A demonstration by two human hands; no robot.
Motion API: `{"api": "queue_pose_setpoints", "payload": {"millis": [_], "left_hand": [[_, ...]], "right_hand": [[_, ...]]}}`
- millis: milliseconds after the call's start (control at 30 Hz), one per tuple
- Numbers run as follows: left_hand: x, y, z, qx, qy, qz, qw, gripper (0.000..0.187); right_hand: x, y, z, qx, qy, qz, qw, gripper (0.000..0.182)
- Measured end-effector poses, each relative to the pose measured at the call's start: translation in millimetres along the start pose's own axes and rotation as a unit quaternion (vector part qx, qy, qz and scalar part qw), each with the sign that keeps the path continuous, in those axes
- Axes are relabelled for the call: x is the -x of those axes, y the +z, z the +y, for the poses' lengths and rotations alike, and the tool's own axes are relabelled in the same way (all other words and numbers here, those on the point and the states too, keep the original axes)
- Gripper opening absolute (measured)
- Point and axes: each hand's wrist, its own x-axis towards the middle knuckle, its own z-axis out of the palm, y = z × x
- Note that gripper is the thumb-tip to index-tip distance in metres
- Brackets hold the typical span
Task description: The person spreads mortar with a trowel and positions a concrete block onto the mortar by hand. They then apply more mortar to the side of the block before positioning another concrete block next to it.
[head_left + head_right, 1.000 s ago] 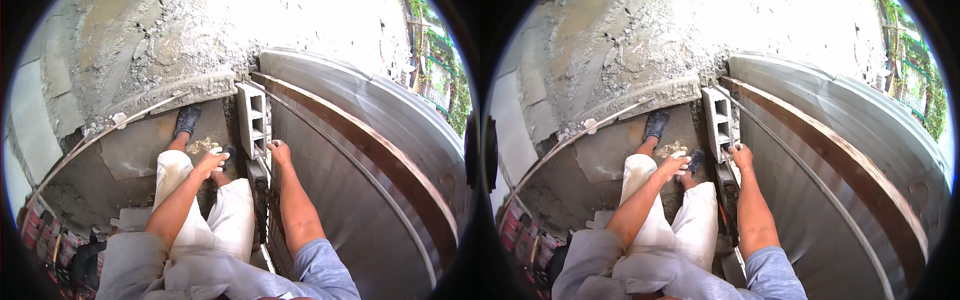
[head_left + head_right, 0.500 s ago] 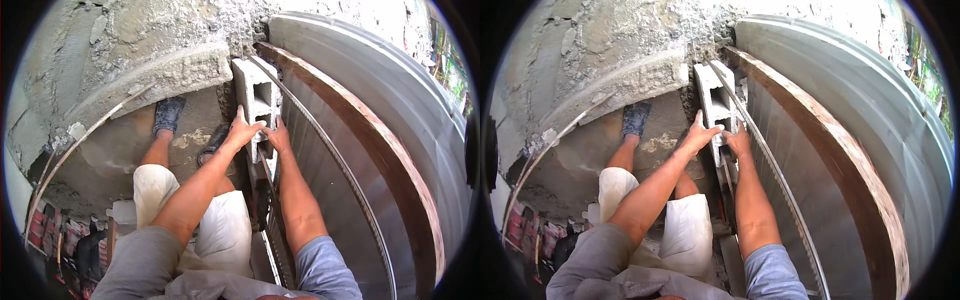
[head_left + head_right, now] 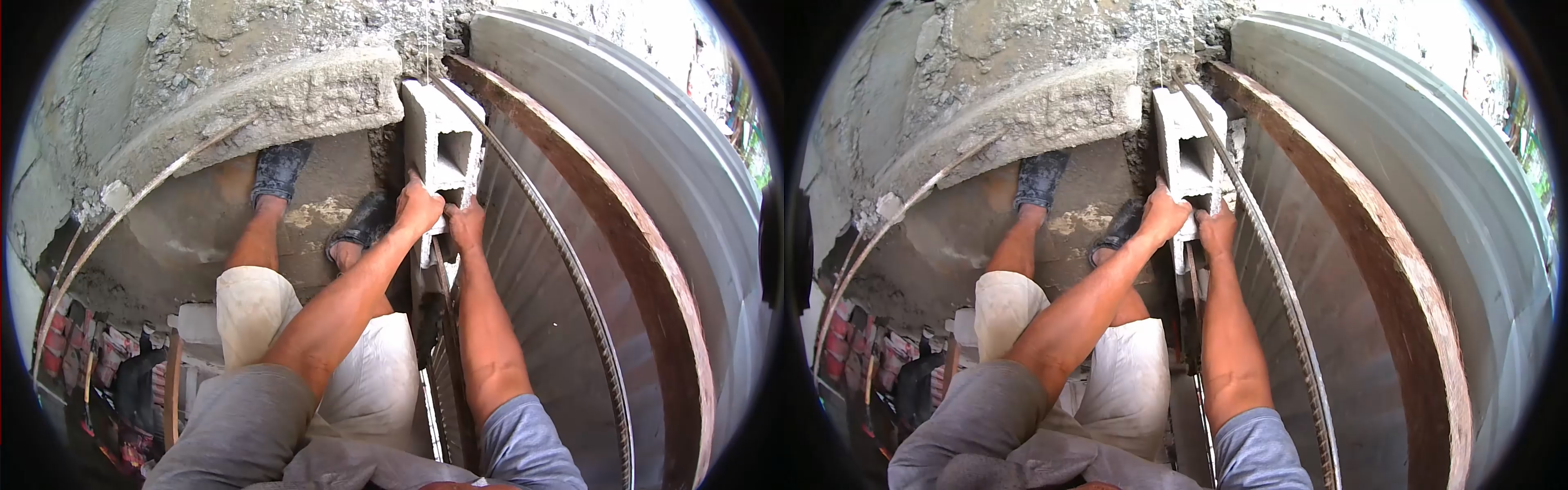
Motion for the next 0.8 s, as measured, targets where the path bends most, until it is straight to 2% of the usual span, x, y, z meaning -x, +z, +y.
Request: {"api": "queue_pose_setpoints", "payload": {"millis": [200, 367, 433, 533, 667, 800], "left_hand": [[17.8, -8.2, 14.5, 0.012, -0.018, -0.025, 0.999, 0.081], [20.7, -8.2, 11.0, 0.007, 0.012, 0.001, 1.000, 0.070], [14.6, -10.4, 8.6, 0.018, 0.003, -0.023, 1.000, 0.063], [7.6, -12.5, 2.4, 0.027, 0.018, -0.016, 0.999, 0.059], [0.8, -15.2, -3.4, 0.059, 0.009, -0.018, 0.998, 0.053], [-1.2, -15.0, -6.5, 0.062, 0.014, -0.015, 0.998, 0.050]], "right_hand": [[13.0, -11.5, -9.6, -0.017, 0.001, -0.011, 1.000, 0.040], [18.8, -6.9, 3.1, -0.012, -0.022, 0.017, 1.000, 0.040], [18.3, -3.7, 0.7, -0.010, -0.019, 0.016, 1.000, 0.039], [16.0, 1.8, -1.6, -0.020, -0.022, 0.018, 0.999, 0.038], [14.6, 3.2, -4.6, 0.014, -0.072, 0.033, 0.997, 0.037], [17.0, 3.0, -8.9, 0.034, -0.059, 0.038, 0.997, 0.037]]}}
